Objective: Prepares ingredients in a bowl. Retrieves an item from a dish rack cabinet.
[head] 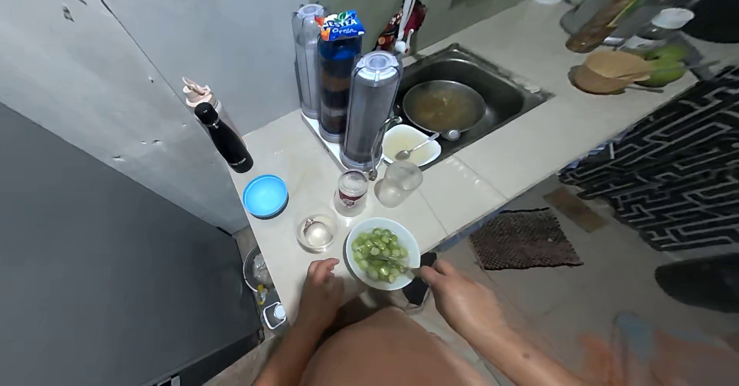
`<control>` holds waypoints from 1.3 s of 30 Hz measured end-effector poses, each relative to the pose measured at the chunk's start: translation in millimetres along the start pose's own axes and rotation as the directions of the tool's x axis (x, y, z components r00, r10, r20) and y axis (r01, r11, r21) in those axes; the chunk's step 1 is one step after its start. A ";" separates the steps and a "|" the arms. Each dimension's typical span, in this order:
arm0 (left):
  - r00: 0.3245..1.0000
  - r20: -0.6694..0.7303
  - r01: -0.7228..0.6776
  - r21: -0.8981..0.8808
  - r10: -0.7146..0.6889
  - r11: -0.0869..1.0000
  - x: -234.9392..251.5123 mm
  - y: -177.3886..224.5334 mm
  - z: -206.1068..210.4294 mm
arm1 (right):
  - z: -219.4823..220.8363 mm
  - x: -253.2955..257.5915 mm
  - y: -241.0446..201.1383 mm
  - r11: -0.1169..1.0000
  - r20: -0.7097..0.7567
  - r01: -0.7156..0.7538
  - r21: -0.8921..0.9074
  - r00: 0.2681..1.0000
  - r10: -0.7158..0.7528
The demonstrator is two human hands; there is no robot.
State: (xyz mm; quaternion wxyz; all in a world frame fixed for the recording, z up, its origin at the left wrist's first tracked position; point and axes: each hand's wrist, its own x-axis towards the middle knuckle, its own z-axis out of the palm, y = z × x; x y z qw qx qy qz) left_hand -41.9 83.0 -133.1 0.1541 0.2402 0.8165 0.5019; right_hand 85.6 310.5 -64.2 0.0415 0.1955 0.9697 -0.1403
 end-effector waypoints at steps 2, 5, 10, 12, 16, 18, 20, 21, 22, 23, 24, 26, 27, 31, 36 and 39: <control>0.962 0.201 0.194 -0.016 -0.187 0.981 8.0 7.2 -1.1 | -2.8 6.6 2.3 0.998 0.116 -0.065 -0.026 0.991 0.068; 0.892 0.330 0.339 -0.037 -0.309 0.940 16.4 15.3 -0.6 | -12.6 1.5 -1.0 1.000 -0.022 0.001 -0.020 1.000 -0.002; 0.859 0.342 0.419 -0.045 -0.380 0.907 24.1 20.7 3.0 | -0.7 5.1 4.2 0.998 0.137 -0.066 0.006 0.988 0.064; 0.877 0.254 0.425 -0.011 -0.409 0.905 21.9 18.0 -1.0 | -9.1 4.5 1.5 0.999 0.007 -0.013 0.035 1.000 0.013; 0.921 -0.081 0.377 -0.063 -0.381 0.924 16.9 -1.9 -8.9 | -1.5 3.5 7.6 0.999 0.035 -0.038 0.031 0.999 0.037; 0.916 -0.190 0.344 -0.087 -0.354 0.935 22.4 -4.3 -12.8 | 0.4 8.2 11.7 0.997 0.111 -0.083 0.007 0.990 0.082; 0.918 -0.249 0.292 -0.109 -0.310 0.950 27.5 -5.5 -17.8 | -6.4 4.5 7.1 0.999 -0.008 -0.031 0.012 0.999 0.031; 0.918 -0.268 0.269 -0.117 -0.291 0.956 29.9 -6.4 -19.9 | -8.7 1.5 4.7 1.000 -0.082 0.005 0.019 0.997 -0.004; 0.914 -0.277 0.270 -0.124 -0.295 0.955 32.5 -5.8 -21.8 | -8.3 0.2 4.2 1.000 -0.110 0.017 0.021 0.994 -0.015; 0.907 -0.282 0.285 -0.133 -0.312 0.949 34.8 -4.5 -22.9 | -5.6 0.3 5.2 1.000 -0.066 -0.008 0.021 0.998 0.009; 0.900 -0.278 0.309 -0.138 -0.336 0.941 36.1 -2.6 -23.8 | -2.6 1.7 7.1 0.998 0.022 -0.054 0.019 0.998 0.053; 0.897 -0.272 0.334 -0.105 -0.350 0.937 36.6 1.3 -23.4 | -4.5 7.3 9.2 0.997 0.063 -0.082 0.004 0.995 0.081; 0.897 -0.263 0.345 -0.081 -0.354 0.935 34.3 2.4 -23.2 | -9.2 8.5 6.9 0.998 0.020 -0.063 0.003 0.998 0.063; 0.892 -0.011 0.453 0.019 -0.453 0.891 23.1 10.7 -25.9 | -11.3 13.0 2.2 0.996 0.018 -0.083 0.021 0.996 0.083; 0.893 0.224 0.424 -0.121 -0.391 0.898 21.3 7.4 -5.3 | -14.8 14.8 6.1 0.996 -0.027 -0.084 0.012 0.996 0.084; 0.881 0.239 0.454 -0.187 -0.407 0.871 24.3 13.1 3.0 | -4.9 14.2 9.0 0.991 0.101 -0.132 0.021 0.987 0.129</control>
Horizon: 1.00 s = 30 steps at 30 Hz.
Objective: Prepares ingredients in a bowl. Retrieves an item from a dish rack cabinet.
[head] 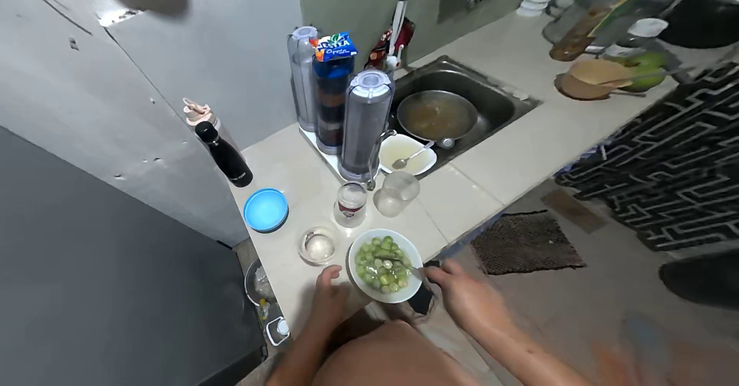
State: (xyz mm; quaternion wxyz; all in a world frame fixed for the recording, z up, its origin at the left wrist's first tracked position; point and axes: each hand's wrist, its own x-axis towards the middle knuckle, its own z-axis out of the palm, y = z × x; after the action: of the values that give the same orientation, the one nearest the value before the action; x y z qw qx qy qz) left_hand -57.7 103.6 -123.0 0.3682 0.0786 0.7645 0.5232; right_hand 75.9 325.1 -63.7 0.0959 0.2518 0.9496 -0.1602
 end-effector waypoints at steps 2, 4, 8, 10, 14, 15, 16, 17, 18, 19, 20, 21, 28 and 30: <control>0.999 0.030 0.022 -0.030 -0.021 0.999 3.5 6.7 2.7 | -0.9 1.9 -1.9 1.000 0.039 -0.013 -0.007 0.999 0.013; 0.998 0.055 0.042 -0.076 -0.038 0.996 3.7 9.0 3.9 | -9.3 -7.3 -12.9 1.000 -0.024 0.025 -0.015 0.999 -0.025; 0.991 0.103 0.107 -0.198 -0.088 0.974 9.0 8.7 9.8 | 1.4 -12.1 -11.4 1.000 0.079 0.009 0.003 0.997 -0.009; 0.982 0.134 0.165 -0.267 -0.133 0.950 11.9 15.1 12.7 | -4.7 -6.9 -8.2 1.000 0.107 -0.022 -0.001 0.994 0.022; 0.968 0.178 0.236 -0.392 -0.178 0.889 8.2 20.4 14.9 | -7.6 -22.9 -10.0 0.998 -0.010 0.047 0.046 0.999 -0.047; 0.968 0.181 0.233 -0.410 -0.171 0.882 8.5 21.5 15.2 | -3.2 -23.3 -8.5 0.998 0.048 0.025 0.052 0.998 -0.028; 0.970 0.180 0.226 -0.424 -0.163 0.877 8.2 22.2 16.0 | 1.9 -22.0 -5.4 0.998 0.091 0.003 0.055 0.996 -0.008; 0.972 0.177 0.216 -0.430 -0.153 0.876 8.6 23.0 17.2 | 1.9 -19.6 -3.8 0.999 0.110 -0.014 0.043 0.994 0.009; 0.974 0.176 0.207 -0.429 -0.144 0.879 10.1 23.8 18.0 | -2.0 -16.8 -4.5 0.999 0.096 -0.016 0.034 0.995 0.013; 0.974 0.176 0.203 -0.423 -0.140 0.883 10.7 23.0 18.7 | -5.8 -15.9 -6.3 0.999 0.057 -0.004 0.038 0.998 0.002; 0.975 0.175 0.201 -0.418 -0.139 0.886 10.4 21.8 19.4 | -7.3 -15.9 -7.6 0.999 0.009 0.011 0.045 1.000 -0.012; 0.975 0.174 0.199 -0.416 -0.137 0.887 10.0 21.3 20.4 | -7.6 -14.6 -7.9 0.999 0.004 0.003 0.041 1.000 -0.003; 0.980 0.143 0.184 -0.406 -0.137 0.895 8.7 23.2 27.9 | -18.7 -4.7 -17.1 0.999 0.067 -0.039 0.003 0.997 0.039; 0.983 0.145 0.162 -0.400 -0.112 0.902 7.5 22.2 29.1 | -13.9 0.7 -15.9 0.998 0.123 -0.062 -0.001 0.990 0.062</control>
State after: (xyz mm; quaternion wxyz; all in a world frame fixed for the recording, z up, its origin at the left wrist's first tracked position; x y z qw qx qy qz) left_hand -50.2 138.7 -112.8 0.4569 -0.0235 0.6181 0.6392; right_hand 65.8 317.3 -46.9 0.1589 0.2710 0.9333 -0.1739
